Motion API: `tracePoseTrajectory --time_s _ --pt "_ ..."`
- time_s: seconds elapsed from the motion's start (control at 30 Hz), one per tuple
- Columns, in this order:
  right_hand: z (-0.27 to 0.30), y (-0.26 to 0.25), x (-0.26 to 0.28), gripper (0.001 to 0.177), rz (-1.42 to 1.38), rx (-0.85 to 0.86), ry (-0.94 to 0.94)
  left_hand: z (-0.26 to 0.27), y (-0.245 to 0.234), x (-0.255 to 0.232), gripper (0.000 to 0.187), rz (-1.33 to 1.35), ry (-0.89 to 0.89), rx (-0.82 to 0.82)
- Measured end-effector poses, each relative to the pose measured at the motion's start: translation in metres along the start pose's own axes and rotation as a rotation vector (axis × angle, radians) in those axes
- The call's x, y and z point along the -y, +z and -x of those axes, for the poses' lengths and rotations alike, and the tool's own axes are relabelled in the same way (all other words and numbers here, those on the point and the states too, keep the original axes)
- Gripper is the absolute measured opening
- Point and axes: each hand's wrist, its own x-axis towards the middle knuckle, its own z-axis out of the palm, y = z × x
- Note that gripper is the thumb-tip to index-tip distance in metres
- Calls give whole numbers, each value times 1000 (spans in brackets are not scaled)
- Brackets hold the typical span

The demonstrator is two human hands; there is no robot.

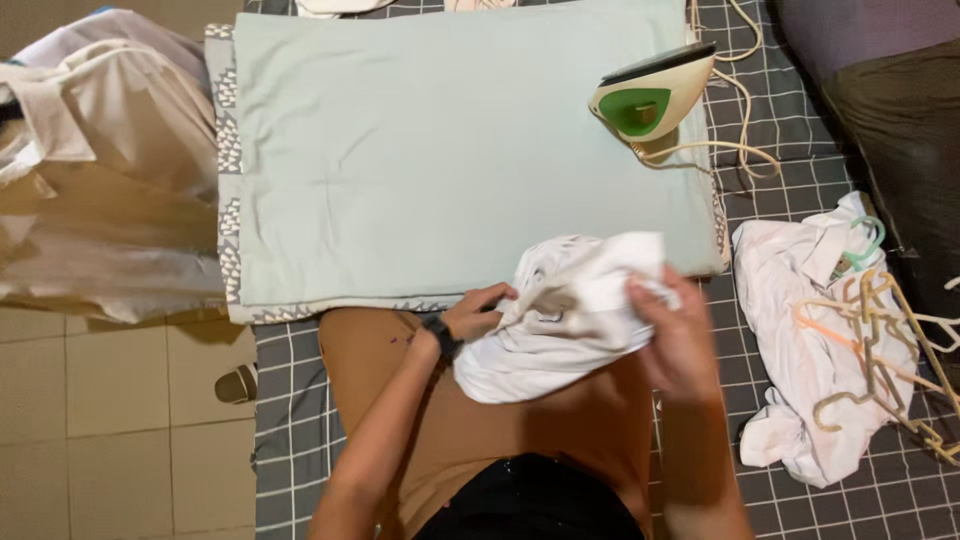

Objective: The person irons a white shirt on a light blue cloth laid on the floor. They repeatedly smooth the fabric with their hands and use a green and white iron to press different sections, including the collar and body, while adjusting the shirt's position.

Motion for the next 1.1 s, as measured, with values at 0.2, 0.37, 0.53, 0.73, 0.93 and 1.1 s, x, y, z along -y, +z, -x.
tracePoseTrajectory --time_s 0.2,0.37,0.53,0.73,0.93,1.1 --pt "21 -54 52 33 84 97 -138 87 -12 -127 66 -432 9 -205" --pt "50 -94 62 30 291 67 -81 177 -39 -245 37 -420 -26 -294" --pt "78 -114 71 23 108 203 -169 249 -62 -335 35 -420 174 -181" --pt "-32 -73 48 26 241 121 -131 197 -119 -276 24 -203 69 -646" --pt "-204 -2 -34 14 632 68 -335 49 -177 -83 23 -259 23 -935" --pt "-333 34 -104 13 819 -16 -531 -25 -236 9 26 -324 -182 -1063"
